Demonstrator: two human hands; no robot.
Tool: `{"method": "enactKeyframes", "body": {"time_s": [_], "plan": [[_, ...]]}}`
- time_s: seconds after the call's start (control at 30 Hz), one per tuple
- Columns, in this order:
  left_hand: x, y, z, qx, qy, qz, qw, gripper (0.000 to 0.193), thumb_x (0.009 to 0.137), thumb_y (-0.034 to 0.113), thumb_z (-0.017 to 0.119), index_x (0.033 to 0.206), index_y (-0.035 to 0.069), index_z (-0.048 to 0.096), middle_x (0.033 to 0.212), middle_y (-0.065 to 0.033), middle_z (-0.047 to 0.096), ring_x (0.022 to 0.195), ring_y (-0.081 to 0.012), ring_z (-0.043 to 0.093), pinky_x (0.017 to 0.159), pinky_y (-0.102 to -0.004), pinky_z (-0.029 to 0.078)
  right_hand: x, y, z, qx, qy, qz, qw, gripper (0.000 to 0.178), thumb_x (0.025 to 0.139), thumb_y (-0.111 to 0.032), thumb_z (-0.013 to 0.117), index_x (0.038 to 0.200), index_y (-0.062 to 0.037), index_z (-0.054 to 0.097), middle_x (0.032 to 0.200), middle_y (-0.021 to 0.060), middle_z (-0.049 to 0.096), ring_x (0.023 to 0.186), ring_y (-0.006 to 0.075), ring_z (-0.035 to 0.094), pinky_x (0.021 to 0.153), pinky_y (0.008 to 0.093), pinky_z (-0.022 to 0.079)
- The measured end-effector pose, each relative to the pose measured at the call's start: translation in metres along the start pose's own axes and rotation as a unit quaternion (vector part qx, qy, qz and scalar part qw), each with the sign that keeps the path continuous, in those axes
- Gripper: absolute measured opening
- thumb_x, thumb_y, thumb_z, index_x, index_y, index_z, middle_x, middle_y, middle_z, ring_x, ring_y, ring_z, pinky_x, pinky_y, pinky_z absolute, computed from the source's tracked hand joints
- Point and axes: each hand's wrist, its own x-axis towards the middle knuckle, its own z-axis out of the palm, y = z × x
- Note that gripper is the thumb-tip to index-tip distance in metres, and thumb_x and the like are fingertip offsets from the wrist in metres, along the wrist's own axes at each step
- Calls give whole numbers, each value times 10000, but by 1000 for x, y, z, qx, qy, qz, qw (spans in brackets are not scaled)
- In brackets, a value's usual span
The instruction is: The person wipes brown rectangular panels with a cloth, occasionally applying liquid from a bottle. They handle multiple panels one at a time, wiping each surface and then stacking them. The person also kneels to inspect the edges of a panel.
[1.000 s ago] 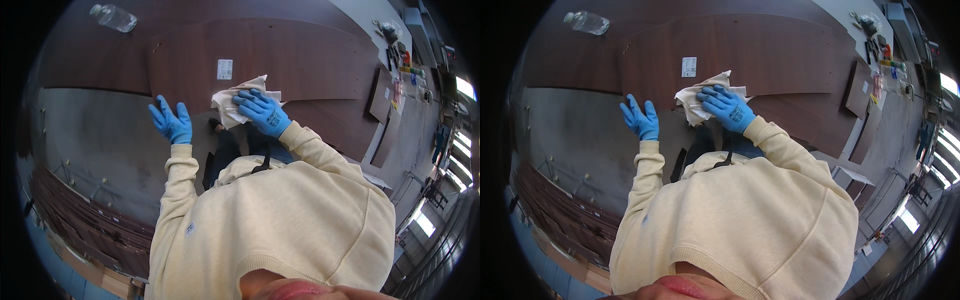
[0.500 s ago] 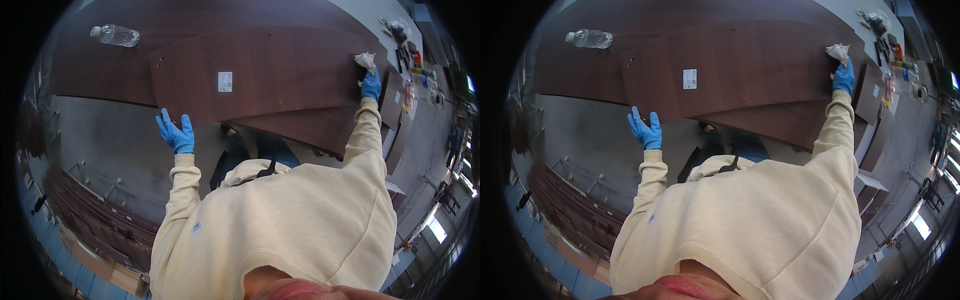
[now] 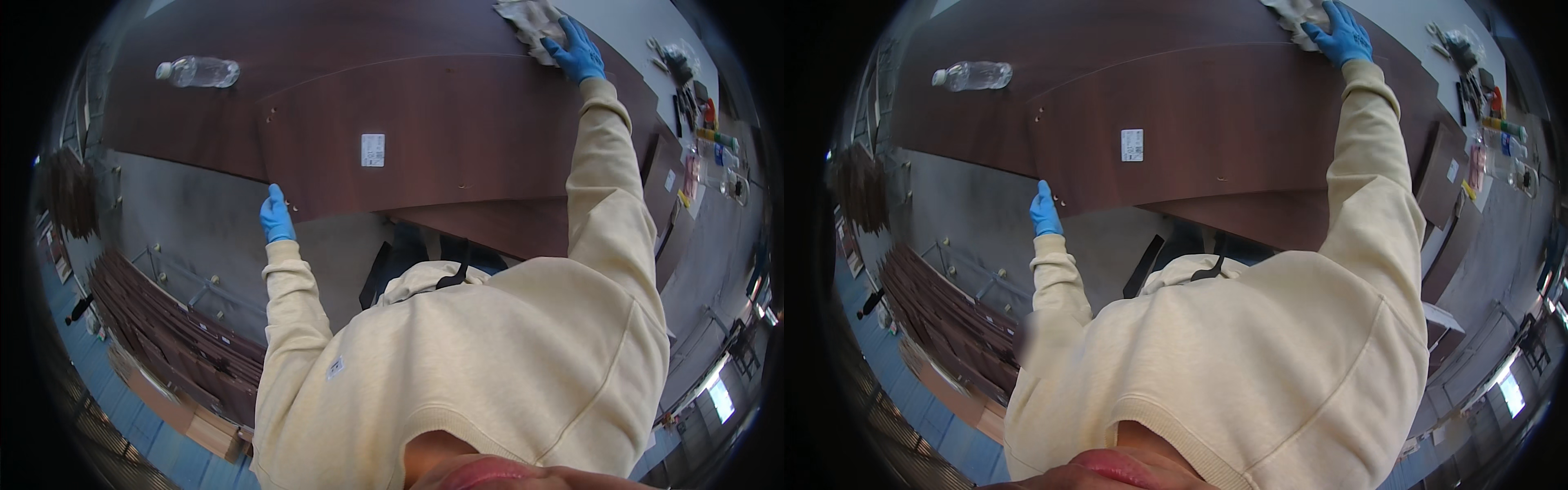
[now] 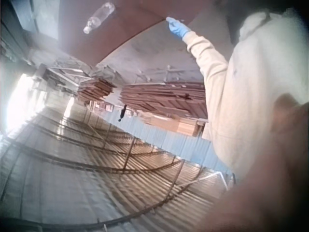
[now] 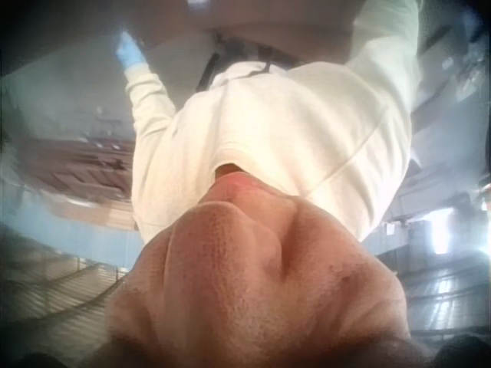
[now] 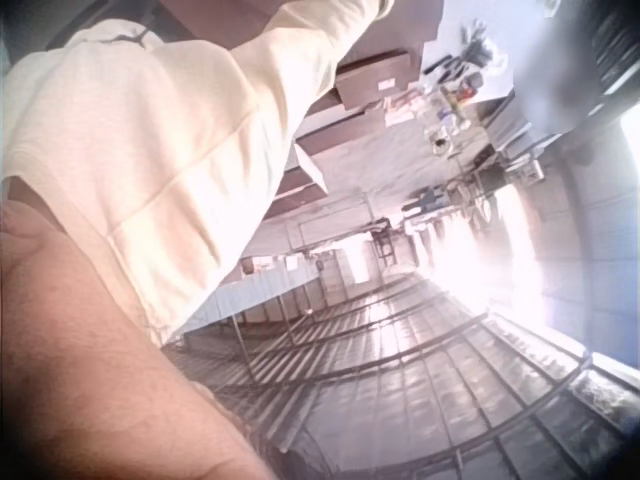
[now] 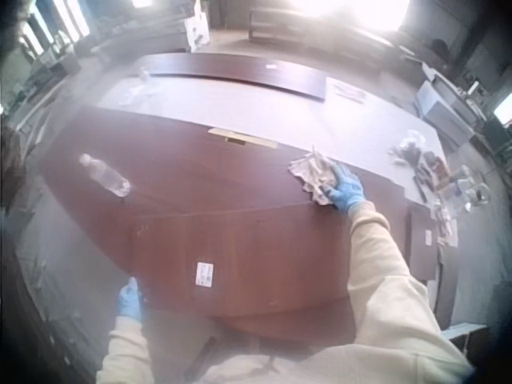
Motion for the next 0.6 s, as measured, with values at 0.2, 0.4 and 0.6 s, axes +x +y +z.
{"method": "enactKeyframes", "body": {"time_s": [0.2,0.4,0.6], "plan": [[12,8,7,-8,-3,-94,996,731,991,670,690,1037,-56,766,890,-112,743,703,-192,666,596,-358,570,-170,89,-63,-46,88,258,961,748,1002,-652,614,1504,-98,619,1557,198,594,1458,364,543,1189,480,427],[-27,56,-50,-38,-10,-48,998,629,1034,609,671,1129,-8,751,985,-73,749,695,-179,659,572,-326,545,-312,18,-120,47,142,459,876,780,1012,-612,649,1488,5,596,1402,256,686,1307,405,657,1109,452,509],[-23,67,-103,-23,-37,-41,998,657,1047,587,664,1234,-38,746,1126,-90,773,917,-201,722,783,-334,595,-321,-115,-154,676,136,609,392,576,1045,-504,704,1439,-90,635,1290,104,729,1189,270,687,1059,417,543]]}}
